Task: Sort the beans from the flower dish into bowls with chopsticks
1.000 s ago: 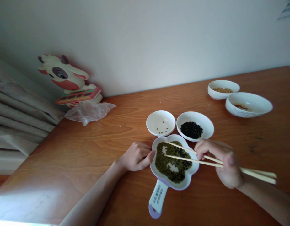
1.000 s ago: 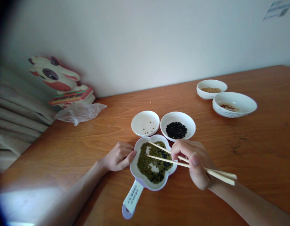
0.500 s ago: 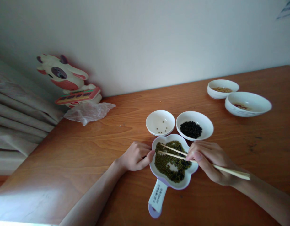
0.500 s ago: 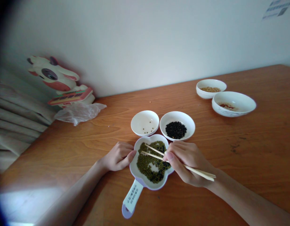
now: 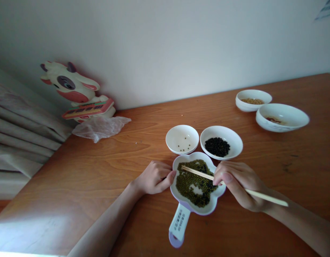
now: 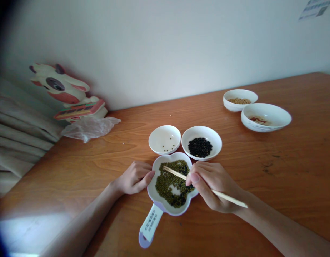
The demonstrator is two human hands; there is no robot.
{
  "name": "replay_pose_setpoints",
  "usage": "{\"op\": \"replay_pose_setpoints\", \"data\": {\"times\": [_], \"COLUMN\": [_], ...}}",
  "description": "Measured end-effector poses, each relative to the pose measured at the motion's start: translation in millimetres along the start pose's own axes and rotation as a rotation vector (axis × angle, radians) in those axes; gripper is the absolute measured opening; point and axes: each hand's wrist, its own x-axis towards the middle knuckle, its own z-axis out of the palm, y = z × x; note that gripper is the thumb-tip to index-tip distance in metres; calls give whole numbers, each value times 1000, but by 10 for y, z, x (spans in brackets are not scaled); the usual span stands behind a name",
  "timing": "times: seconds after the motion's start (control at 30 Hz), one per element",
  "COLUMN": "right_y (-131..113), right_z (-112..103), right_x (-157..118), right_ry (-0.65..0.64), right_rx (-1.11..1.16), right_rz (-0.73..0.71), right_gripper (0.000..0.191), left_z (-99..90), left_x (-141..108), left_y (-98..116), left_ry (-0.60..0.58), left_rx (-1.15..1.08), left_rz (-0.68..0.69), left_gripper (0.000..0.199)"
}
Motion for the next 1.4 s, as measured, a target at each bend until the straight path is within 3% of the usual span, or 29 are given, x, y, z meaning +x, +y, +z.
{"op": "replay_pose_setpoints", "data": {"times": [0.23, 0.5, 0.7, 0.8, 0.93, 1.07, 1.23, 1.4], "right_y": [47, 50, 6, -20, -48, -55, -77, -96], "right_z": [3, -21, -48, -29, 4, -9, -35, -39], "right_x": [-18, -36, 24, 19, -4, 13, 72, 83], "right_ry": [23, 18, 39, 42, 73, 101, 64, 36], "right_rx": [71, 75, -38, -63, 8, 24, 1, 5], "right_rz": [-12, 45, 50, 115, 288, 346, 284, 163], "right_gripper": [23, 57, 22, 14, 14, 18, 13, 20], "left_z": [-7, -3, -6, -9, -9, -8, -7, -9], "left_x": [16, 3, 0, 8, 11, 7, 4, 9], "left_y": [-4, 3, -1, 6, 13, 10, 4, 7], "left_ry": [-10, 3, 14, 17, 13, -3, -10, -6], "left_rx": [2, 7, 40, 56, 49, 41, 29, 2], "left_rz": [-4, 12, 22, 25, 18, 11, 5, 7], "left_gripper": [45, 46, 48, 49, 48, 47, 46, 44]}}
